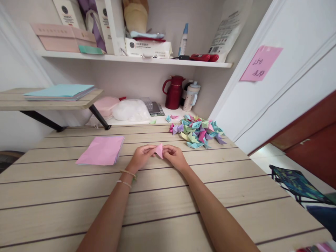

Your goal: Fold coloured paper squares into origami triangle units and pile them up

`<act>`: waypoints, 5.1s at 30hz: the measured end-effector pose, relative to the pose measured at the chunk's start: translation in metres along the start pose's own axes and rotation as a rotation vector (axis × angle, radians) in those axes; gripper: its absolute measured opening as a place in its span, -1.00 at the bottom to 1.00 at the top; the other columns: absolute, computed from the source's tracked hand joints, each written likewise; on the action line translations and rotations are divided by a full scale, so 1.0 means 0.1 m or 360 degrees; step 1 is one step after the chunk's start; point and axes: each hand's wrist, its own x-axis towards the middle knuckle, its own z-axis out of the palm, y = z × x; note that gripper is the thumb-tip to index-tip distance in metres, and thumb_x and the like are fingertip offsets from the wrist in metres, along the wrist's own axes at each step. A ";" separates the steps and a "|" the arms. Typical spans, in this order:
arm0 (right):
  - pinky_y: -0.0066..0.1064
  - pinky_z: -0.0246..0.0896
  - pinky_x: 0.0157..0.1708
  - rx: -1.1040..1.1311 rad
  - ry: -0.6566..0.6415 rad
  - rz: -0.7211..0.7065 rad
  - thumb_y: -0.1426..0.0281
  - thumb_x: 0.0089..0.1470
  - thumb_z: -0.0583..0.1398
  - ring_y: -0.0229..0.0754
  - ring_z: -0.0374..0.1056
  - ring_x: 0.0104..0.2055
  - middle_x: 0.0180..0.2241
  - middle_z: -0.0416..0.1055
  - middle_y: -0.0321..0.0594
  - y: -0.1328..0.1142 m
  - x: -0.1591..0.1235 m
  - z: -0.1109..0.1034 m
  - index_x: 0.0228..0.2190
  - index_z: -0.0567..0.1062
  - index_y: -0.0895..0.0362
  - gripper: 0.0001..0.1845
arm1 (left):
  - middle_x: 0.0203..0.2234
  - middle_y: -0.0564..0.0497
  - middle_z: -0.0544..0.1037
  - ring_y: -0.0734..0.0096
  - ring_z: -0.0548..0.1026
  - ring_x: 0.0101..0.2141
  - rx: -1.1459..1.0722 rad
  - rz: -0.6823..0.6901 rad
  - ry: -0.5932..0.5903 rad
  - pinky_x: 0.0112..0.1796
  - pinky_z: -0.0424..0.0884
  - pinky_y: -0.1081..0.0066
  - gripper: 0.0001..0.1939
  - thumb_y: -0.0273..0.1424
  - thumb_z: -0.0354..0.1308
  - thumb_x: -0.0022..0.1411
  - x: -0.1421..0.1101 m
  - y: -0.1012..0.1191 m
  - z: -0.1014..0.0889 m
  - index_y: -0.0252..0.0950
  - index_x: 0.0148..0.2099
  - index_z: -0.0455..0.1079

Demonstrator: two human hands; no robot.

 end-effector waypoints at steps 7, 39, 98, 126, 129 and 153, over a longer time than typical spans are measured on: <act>-0.55 0.10 -0.62 -0.0142 0.0092 -0.0094 0.46 -0.18 0.19 -0.34 0.23 -0.62 -0.64 0.35 -0.38 -0.02 -0.03 0.02 -0.32 0.43 0.16 -0.73 | -0.56 0.03 0.50 0.43 0.47 -0.49 -0.0086 -0.0034 -0.0020 -0.37 0.40 0.40 -0.80 -0.33 0.19 0.01 0.01 -0.05 0.02 -0.35 -0.33 0.36; -0.42 0.23 -0.43 -0.0540 0.0037 -0.0298 0.30 -0.07 0.22 -0.19 0.36 -0.35 -0.31 0.48 -0.18 -0.05 -0.02 0.01 -0.26 0.52 0.07 -0.73 | -0.47 0.01 0.51 0.44 0.49 -0.40 0.0107 0.0083 0.0084 -0.29 0.39 0.40 -0.77 -0.40 0.20 -0.03 0.00 -0.10 0.01 -0.33 -0.27 0.34; -0.41 0.26 -0.44 -0.0085 0.0263 -0.0018 0.33 -0.17 0.23 -0.21 0.36 -0.46 -0.49 0.48 -0.19 0.03 0.02 -0.04 -0.49 0.51 0.17 -0.84 | -0.14 -0.16 0.49 0.25 0.41 -0.09 -0.0182 -0.0048 0.0029 -0.08 0.32 0.29 -0.56 -0.31 0.22 -0.03 0.00 0.02 -0.05 -0.35 -0.07 0.37; -0.51 0.14 -0.53 -0.0400 0.0000 -0.0033 0.18 -0.09 0.20 -0.28 0.29 -0.49 -0.47 0.47 -0.23 -0.02 -0.02 0.03 -0.38 0.51 0.18 -0.68 | -0.36 -0.06 0.55 0.35 0.49 -0.30 0.0016 0.0034 0.0087 -0.20 0.37 0.35 -0.76 -0.33 0.25 -0.08 0.00 -0.08 -0.01 -0.35 -0.33 0.43; -0.51 0.13 -0.53 -0.0382 0.0025 -0.0064 0.19 -0.08 0.19 -0.29 0.27 -0.50 -0.48 0.46 -0.24 -0.04 -0.02 0.03 -0.38 0.51 0.18 -0.69 | -0.40 -0.08 0.57 0.31 0.49 -0.31 0.0093 0.0050 0.0117 -0.20 0.37 0.33 -0.79 -0.30 0.23 -0.06 0.00 -0.06 -0.01 -0.36 -0.41 0.47; -0.41 0.22 -0.45 -0.0521 0.0656 -0.0156 0.19 -0.04 0.14 -0.22 0.31 -0.52 -0.45 0.49 -0.18 0.00 0.00 -0.06 -0.38 0.53 0.15 -0.68 | -0.16 -0.18 0.47 0.33 0.51 -0.28 -0.0366 -0.0160 0.0291 -0.18 0.39 0.27 -0.37 -0.44 0.34 -0.20 0.04 -0.08 -0.10 -0.34 -0.01 0.27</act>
